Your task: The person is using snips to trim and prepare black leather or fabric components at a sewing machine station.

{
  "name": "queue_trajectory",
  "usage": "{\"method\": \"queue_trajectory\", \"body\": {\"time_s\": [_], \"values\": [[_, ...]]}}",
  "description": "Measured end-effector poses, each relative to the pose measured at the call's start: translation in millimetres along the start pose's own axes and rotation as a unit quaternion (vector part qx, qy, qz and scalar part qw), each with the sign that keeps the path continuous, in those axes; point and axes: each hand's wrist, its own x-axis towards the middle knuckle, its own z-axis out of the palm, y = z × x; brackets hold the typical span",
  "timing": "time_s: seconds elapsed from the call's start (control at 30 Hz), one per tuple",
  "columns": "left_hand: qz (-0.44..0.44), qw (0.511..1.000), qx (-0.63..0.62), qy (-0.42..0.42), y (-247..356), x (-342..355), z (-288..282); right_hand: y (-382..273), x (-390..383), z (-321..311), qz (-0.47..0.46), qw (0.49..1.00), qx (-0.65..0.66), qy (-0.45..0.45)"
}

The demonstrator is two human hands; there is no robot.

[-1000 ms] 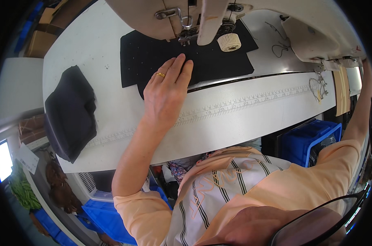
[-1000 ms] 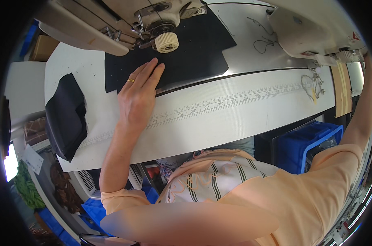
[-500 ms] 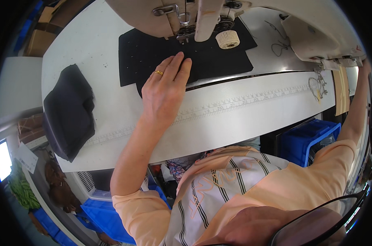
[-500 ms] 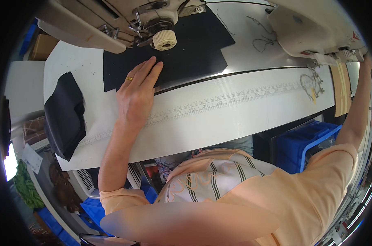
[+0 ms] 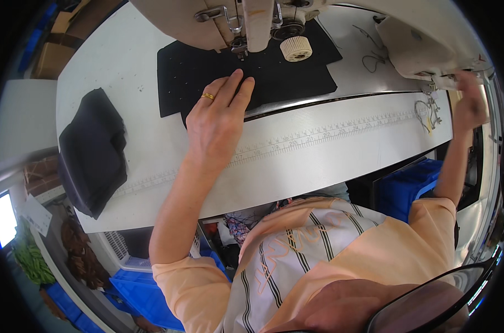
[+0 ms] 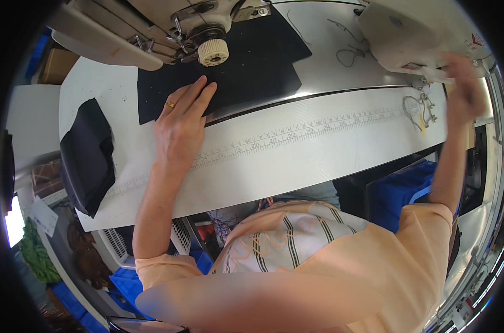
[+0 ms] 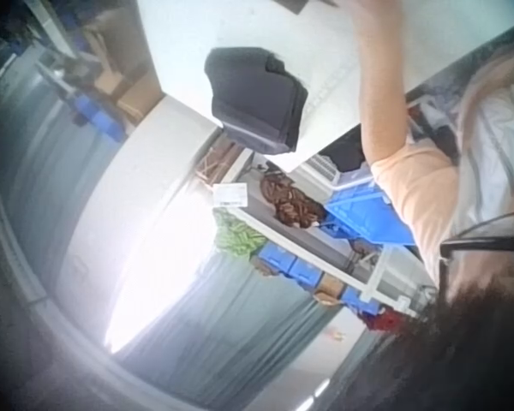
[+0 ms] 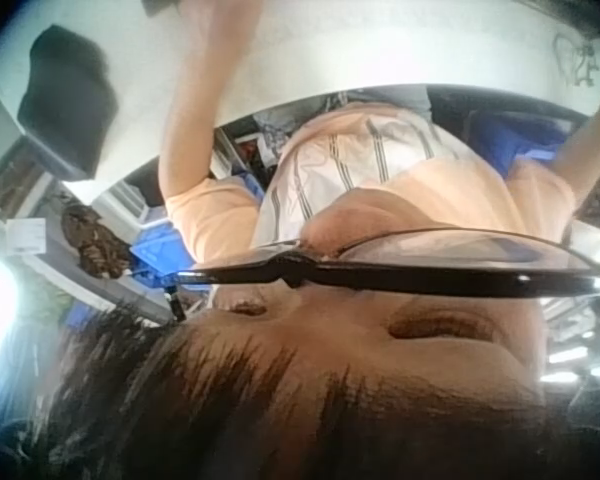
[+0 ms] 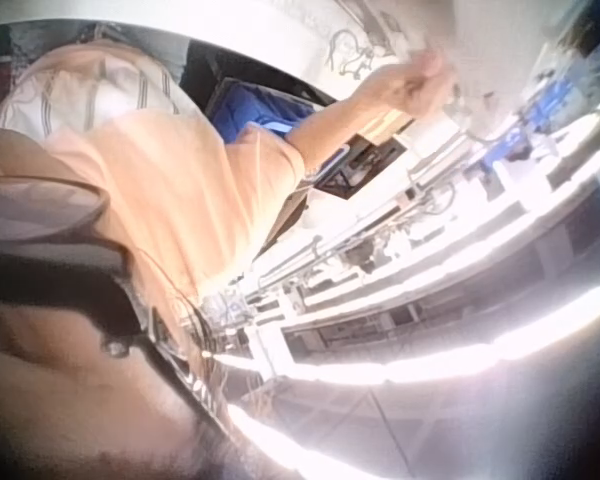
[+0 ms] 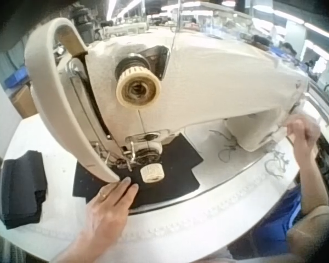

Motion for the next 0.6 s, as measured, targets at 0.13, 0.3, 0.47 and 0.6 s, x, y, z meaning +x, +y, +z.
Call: {"method": "queue_trajectory", "body": {"time_s": [0.13, 0.3, 0.47, 0.6], "values": [[-0.011, 1.0, 0.004, -0.004, -0.8, -2.9, 0.7, -50.0, -33.2, 98.3, 0.125, 0.947, 0.022, -0.294], [-0.01, 1.0, 0.006, -0.005, -2.6, 1.4, 0.5, -36.5, -44.4, 114.2, 0.179, 0.95, 0.032, -0.253], [-0.02, 1.0, 0.001, -0.005, -3.4, 2.3, 2.3, -35.2, -45.9, 115.7, 0.197, 0.949, 0.036, -0.242], [-0.032, 0.999, 0.0, -0.013, -4.3, 2.4, 2.9, -34.9, -44.4, 116.7, 0.214, 0.946, 0.038, -0.239]]}}
